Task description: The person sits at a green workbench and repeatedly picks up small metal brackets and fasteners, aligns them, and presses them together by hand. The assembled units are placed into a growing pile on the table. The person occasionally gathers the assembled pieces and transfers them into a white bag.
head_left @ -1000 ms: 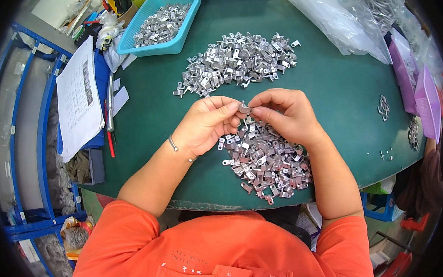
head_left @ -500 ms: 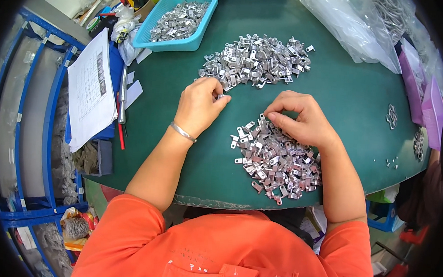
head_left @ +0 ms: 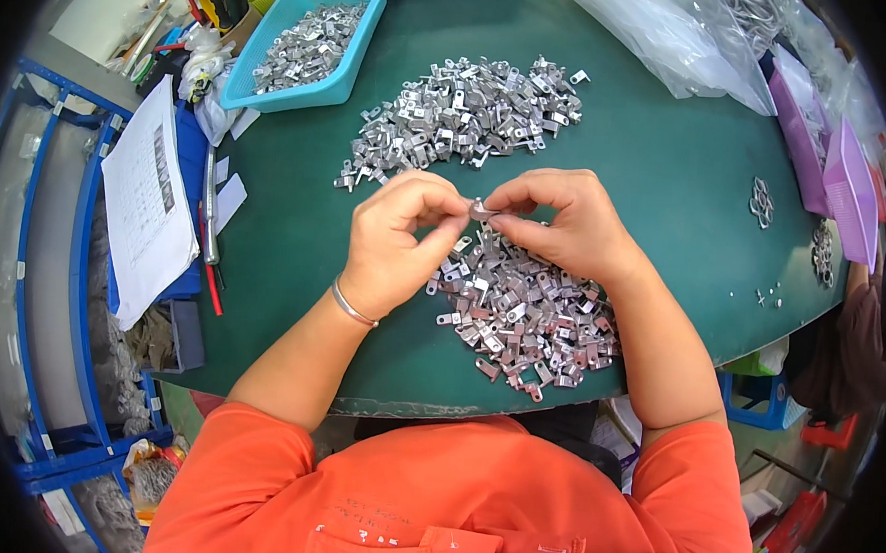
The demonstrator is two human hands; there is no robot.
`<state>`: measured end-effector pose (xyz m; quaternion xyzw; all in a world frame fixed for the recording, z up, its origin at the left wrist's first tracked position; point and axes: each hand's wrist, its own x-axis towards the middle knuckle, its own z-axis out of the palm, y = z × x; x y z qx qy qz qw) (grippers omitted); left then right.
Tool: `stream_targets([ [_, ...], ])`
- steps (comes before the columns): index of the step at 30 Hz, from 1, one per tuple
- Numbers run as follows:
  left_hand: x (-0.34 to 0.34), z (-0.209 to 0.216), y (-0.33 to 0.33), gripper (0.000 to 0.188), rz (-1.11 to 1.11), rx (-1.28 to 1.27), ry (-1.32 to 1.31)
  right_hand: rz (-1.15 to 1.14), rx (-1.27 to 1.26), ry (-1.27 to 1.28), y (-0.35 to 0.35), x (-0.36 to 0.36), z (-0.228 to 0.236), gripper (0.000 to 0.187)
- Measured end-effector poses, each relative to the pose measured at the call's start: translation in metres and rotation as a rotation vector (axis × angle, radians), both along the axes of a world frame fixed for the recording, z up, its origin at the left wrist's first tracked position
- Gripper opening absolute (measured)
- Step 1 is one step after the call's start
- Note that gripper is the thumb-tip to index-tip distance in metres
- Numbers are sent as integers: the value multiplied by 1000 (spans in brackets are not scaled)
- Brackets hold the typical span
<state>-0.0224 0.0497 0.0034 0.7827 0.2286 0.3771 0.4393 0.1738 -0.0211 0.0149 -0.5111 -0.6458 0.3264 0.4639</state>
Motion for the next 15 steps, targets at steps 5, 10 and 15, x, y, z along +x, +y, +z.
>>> stream_targets([
  [5,-4,3,22,32,432,630,360,-9,-271,308,-1,-1,0,12],
  [10,-13,-9,32,20,371,203,350,78,-382,514,0,4,4,15],
  [15,-8,-2,24,15,276,-264,100,265,-73,96,1,14,-3,12],
])
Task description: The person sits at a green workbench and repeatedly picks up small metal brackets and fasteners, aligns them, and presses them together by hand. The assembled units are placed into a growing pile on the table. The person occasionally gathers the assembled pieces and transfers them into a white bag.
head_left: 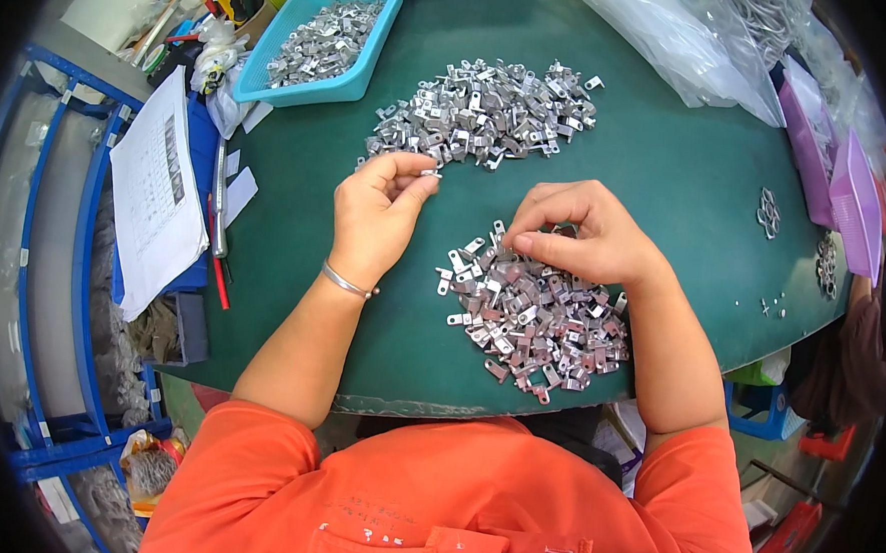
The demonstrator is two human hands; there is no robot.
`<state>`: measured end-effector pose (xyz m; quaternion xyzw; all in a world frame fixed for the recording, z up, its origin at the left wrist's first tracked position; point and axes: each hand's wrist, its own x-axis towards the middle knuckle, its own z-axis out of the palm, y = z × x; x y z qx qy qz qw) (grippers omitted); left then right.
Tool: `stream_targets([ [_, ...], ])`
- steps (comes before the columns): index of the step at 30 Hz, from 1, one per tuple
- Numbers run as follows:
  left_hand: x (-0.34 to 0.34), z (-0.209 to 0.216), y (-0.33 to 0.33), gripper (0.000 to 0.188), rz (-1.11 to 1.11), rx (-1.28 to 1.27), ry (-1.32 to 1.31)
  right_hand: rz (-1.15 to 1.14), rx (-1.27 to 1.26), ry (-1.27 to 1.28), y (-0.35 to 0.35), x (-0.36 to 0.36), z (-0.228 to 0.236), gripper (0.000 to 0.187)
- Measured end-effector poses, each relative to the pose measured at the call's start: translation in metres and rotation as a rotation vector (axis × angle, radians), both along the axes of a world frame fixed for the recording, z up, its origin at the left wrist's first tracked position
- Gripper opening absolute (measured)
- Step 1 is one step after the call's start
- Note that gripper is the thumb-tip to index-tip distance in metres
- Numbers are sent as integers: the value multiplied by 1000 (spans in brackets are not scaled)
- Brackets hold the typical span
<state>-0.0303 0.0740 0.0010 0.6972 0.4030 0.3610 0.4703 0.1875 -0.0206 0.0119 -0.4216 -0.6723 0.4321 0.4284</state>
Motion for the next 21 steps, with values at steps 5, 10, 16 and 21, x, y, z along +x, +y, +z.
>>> stream_targets([
  [5,7,4,-12,22,-202,-319,-412,-211,-26,23,0,-14,3,18],
  [10,12,6,-30,23,-194,248,-83,-231,-47,158,0,-19,-1,15],
  [16,10,14,-21,25,-301,675,-1,-239,-123,240,-1,-19,-4,7],
  [21,2,7,-8,34,28,813,497,-252,-218,363,-1,-19,-3,12],
])
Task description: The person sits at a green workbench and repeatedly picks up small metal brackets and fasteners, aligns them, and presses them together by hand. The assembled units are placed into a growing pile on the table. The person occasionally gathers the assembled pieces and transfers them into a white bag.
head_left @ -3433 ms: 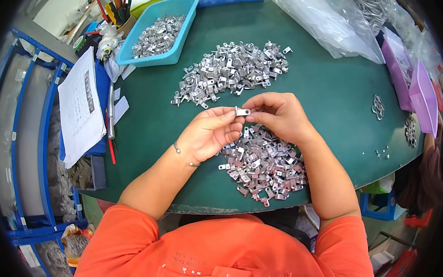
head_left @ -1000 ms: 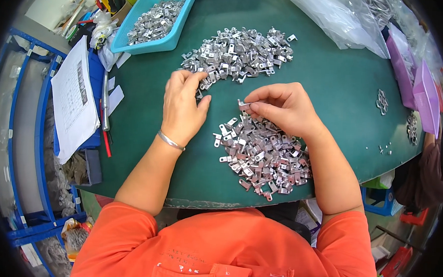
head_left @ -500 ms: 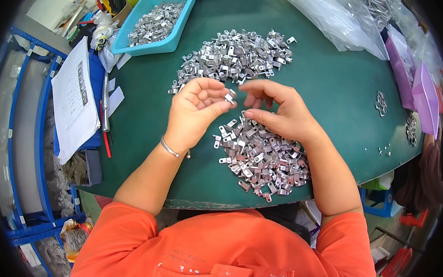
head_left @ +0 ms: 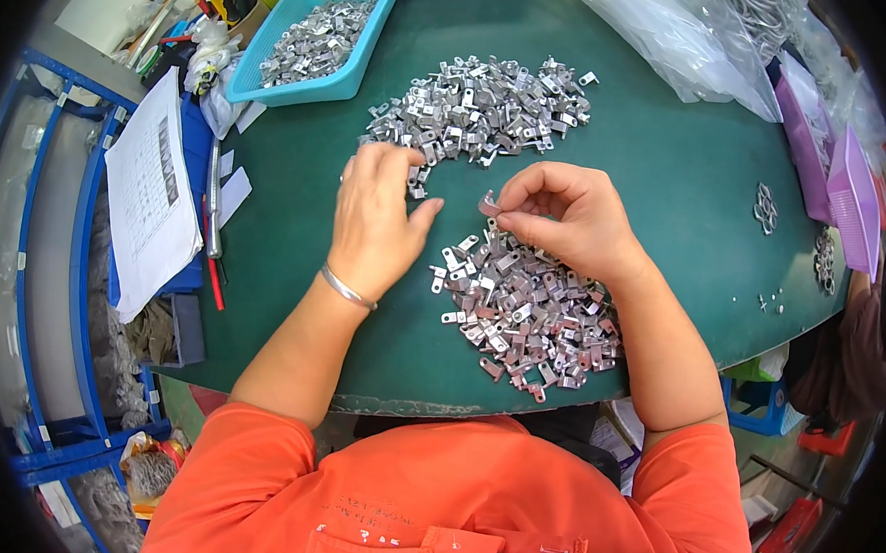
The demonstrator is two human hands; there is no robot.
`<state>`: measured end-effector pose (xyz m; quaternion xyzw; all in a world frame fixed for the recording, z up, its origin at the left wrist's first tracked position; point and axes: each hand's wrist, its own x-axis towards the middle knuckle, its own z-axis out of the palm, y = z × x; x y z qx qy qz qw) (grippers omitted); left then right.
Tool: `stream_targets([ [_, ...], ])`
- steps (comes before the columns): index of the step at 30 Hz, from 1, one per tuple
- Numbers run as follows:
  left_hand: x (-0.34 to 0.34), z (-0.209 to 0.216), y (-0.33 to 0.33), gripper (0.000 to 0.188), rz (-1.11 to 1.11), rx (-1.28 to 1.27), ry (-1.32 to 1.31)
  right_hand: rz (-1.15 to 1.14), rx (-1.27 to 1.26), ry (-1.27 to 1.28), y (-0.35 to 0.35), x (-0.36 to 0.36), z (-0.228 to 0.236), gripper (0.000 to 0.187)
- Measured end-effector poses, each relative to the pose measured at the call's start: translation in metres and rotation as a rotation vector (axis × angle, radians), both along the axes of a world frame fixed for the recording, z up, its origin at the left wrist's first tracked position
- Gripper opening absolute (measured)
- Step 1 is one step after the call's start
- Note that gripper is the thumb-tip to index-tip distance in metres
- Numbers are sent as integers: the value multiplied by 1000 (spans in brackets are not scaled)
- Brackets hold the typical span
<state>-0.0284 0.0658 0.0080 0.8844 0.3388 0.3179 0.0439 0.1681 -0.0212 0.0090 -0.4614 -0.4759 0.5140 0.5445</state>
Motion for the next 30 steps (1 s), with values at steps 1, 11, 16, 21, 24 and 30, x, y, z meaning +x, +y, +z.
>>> stream_targets([
  [1,-6,-5,5,31,9,-95,18,12,-19,-4,0,0,2,12],
  [11,-2,-3,2,17,-85,-957,-334,113,188,-396,-2,12,5,14],
  [16,7,0,-19,19,-366,-954,-573,80,53,-239,-1,-1,8,14],
  [21,8,8,-16,29,-436,-326,-332,53,95,-190,-1,6,1,14],
  [24,5,0,-4,39,-192,-293,-204,76,61,-74,-1,7,0,13],
  [30,-5,-22,14,28,-44,-257,-51,163,-54,93,0,10,6,12],
])
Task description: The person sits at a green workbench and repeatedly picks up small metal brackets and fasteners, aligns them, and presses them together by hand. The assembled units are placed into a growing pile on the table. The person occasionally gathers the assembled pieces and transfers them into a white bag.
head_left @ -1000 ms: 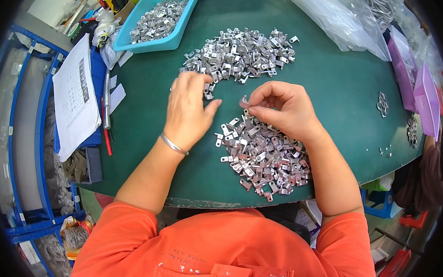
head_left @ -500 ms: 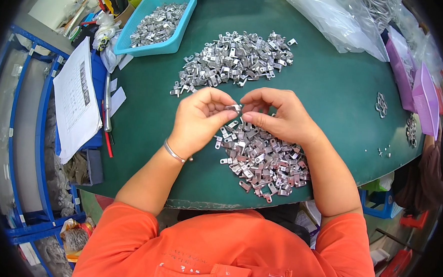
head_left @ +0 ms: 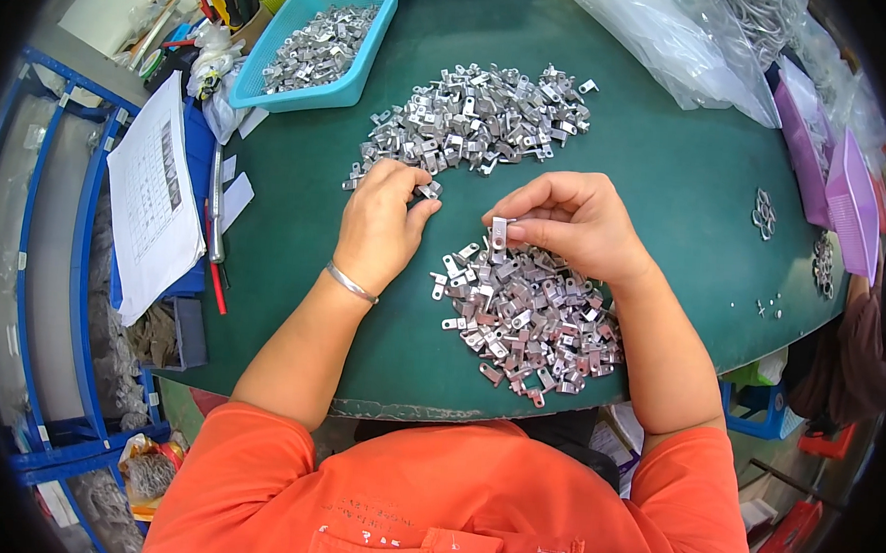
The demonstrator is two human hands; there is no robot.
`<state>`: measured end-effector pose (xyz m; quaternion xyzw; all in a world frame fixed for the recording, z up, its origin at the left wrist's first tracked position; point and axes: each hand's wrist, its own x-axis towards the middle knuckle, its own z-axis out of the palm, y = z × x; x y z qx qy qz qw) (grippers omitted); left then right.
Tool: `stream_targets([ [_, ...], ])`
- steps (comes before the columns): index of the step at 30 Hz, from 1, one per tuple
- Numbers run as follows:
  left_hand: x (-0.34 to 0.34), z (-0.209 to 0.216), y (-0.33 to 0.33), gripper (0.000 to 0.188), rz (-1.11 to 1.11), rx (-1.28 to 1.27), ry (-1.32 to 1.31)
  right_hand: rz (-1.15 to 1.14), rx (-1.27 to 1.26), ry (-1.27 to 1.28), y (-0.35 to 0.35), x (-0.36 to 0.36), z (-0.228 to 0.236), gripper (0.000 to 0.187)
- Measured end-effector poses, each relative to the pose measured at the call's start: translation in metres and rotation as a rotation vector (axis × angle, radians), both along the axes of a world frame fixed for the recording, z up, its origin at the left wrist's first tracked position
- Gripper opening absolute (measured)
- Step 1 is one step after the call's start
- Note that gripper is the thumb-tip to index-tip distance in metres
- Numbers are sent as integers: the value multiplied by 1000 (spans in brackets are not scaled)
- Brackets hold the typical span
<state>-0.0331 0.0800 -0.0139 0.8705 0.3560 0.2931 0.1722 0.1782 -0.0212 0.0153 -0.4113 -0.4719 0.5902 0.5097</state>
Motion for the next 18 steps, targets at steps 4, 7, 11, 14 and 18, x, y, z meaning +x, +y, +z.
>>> stream_targets([
  [4,3,11,-8,24,-8,-276,-104,246,210,-209,-1,16,-2,20],
  [7,8,12,-15,26,-134,-580,-427,83,213,-303,0,10,-4,15],
  [11,13,18,-31,37,-324,-554,-546,-72,54,-258,1,-4,-1,15],
  [14,18,22,-37,43,-412,-133,-406,-35,108,-170,2,-4,-10,20],
  [18,20,21,-35,46,-355,-92,-403,-33,53,-117,1,-1,-8,19],
])
